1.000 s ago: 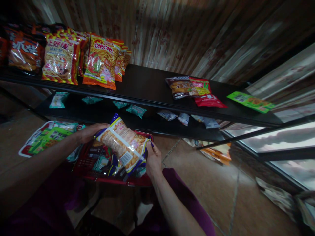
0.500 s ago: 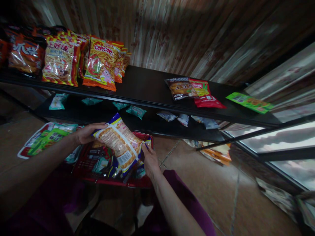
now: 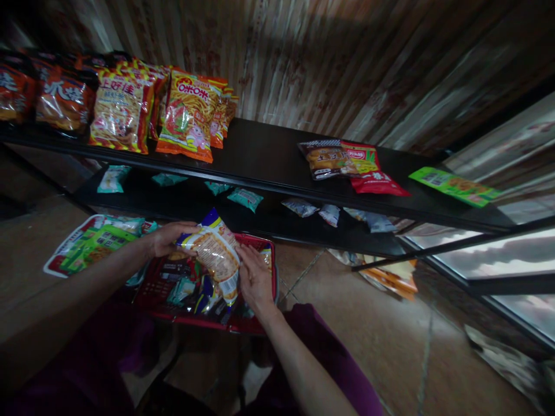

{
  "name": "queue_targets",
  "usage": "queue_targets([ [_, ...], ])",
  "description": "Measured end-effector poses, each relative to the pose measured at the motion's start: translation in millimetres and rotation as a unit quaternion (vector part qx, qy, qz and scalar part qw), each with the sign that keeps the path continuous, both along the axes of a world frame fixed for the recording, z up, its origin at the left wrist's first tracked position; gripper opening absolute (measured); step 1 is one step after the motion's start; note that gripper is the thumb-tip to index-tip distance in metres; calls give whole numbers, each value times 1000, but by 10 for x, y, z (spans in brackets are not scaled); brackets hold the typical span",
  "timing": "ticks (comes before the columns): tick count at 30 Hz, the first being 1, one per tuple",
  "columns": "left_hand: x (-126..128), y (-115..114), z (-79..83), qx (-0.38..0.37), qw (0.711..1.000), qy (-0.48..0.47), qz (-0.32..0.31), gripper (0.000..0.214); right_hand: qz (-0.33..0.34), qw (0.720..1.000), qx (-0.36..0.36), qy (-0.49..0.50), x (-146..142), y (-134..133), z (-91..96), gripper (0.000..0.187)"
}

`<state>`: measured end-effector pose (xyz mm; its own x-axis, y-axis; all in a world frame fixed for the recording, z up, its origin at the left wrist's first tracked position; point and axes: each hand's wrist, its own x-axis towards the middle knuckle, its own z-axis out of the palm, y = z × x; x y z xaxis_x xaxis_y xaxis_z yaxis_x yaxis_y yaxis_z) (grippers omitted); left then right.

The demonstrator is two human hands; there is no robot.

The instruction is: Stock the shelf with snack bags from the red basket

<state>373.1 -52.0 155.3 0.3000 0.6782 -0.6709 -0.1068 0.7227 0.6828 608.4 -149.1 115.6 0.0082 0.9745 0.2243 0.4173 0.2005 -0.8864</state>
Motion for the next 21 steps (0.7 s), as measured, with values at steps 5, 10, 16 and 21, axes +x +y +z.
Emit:
queue_targets([
  [5, 12, -9, -17, -6, 1000, 3, 15, 21, 82, 995, -40, -27, -9, -30, 61, 46],
  [10, 44, -36, -61, -22, 1000, 16, 0, 22, 167, 976, -90, -102, 7, -76, 48, 78],
  [16, 113, -87, -1, -11, 1000, 17, -24, 28, 159, 969, -155, -109, -48, -102, 8, 103],
  [21, 154, -102, -3, -3, 999, 18, -28, 21, 125, 978, -166, -32, -117, -139, 23, 101],
])
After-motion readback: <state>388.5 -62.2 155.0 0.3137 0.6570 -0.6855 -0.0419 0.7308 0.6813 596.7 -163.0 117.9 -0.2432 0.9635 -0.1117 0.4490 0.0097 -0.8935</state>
